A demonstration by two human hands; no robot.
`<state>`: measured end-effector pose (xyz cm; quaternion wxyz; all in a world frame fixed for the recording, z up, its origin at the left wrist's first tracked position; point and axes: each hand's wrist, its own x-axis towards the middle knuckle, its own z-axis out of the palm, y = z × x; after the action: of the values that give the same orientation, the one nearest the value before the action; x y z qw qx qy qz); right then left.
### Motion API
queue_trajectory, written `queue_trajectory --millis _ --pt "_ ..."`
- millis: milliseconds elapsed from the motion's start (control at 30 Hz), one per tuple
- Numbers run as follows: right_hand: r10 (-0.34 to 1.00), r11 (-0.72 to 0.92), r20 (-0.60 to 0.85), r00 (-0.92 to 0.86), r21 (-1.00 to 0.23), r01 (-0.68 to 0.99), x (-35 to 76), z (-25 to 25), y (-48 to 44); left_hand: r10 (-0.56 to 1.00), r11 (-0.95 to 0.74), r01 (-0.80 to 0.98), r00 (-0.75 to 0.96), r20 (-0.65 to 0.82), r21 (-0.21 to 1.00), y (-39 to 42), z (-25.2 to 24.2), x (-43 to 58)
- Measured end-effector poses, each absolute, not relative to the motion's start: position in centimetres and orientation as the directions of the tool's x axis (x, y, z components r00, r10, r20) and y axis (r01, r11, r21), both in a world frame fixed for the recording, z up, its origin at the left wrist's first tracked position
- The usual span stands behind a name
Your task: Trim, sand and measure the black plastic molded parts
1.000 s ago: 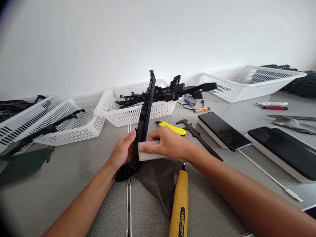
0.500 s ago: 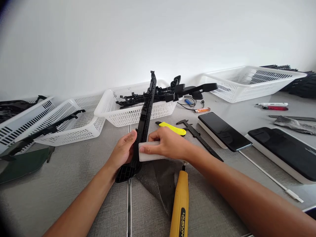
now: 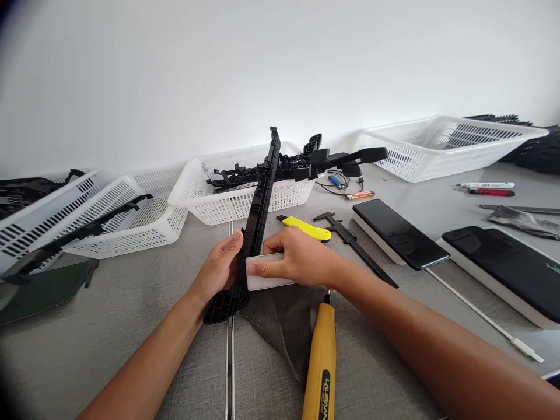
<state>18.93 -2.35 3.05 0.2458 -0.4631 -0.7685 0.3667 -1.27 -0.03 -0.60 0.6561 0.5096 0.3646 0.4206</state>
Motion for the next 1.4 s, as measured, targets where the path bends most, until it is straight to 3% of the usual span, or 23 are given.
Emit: queue_trajectory --millis 167,367,600,833,967,1133,1267,1400 --pt "0.934 0.274 0.089 -0.345 -0.797 0.538 19.08 3.04 -2.28 0.932 0.138 -0.205 0.357 -0.058 0.969 0.02 -0.79 -1.27" --pt "0.88 0.305 0.034 -0.473 -0.805 0.509 18.84 3.14 -2.44 0.934 0.144 -0.224 0.354 -0.057 0.964 -0.09 -0.65 -1.3" --pt "0.929 0.272 0.077 -0.362 -0.806 0.527 19.11 2.93 -2.29 0.931 0.15 -0.191 0.357 -0.074 0.97 -0.21 -0.46 -1.36" --pt "0.895 0.316 0.072 -0.441 -0.8 0.511 18.98 2.92 -2.37 0.925 0.12 -0.17 0.378 -0.048 0.978 -0.4 -0.3 -1.28" --pt "0.929 0.293 0.105 -0.355 -0.793 0.535 19.15 2.93 -2.25 0.932 0.149 -0.19 0.356 -0.073 0.97 -0.28 -0.62 -1.33" --pt "0.878 0.293 0.011 -0.478 -0.802 0.52 19.06 2.88 -2.3 0.948 0.108 -0.244 0.316 -0.027 0.964 -0.21 -0.61 -1.34" --pt "0.931 0.286 0.099 -0.351 -0.794 0.536 19.06 2.97 -2.24 0.94 0.119 -0.216 0.339 -0.04 0.969 -0.17 -0.66 -1.34" --pt "0.876 0.298 0.019 -0.483 -0.807 0.51 19.06 3.05 -2.27 0.946 0.11 -0.215 0.322 -0.036 0.97 -0.21 -0.77 -1.35"
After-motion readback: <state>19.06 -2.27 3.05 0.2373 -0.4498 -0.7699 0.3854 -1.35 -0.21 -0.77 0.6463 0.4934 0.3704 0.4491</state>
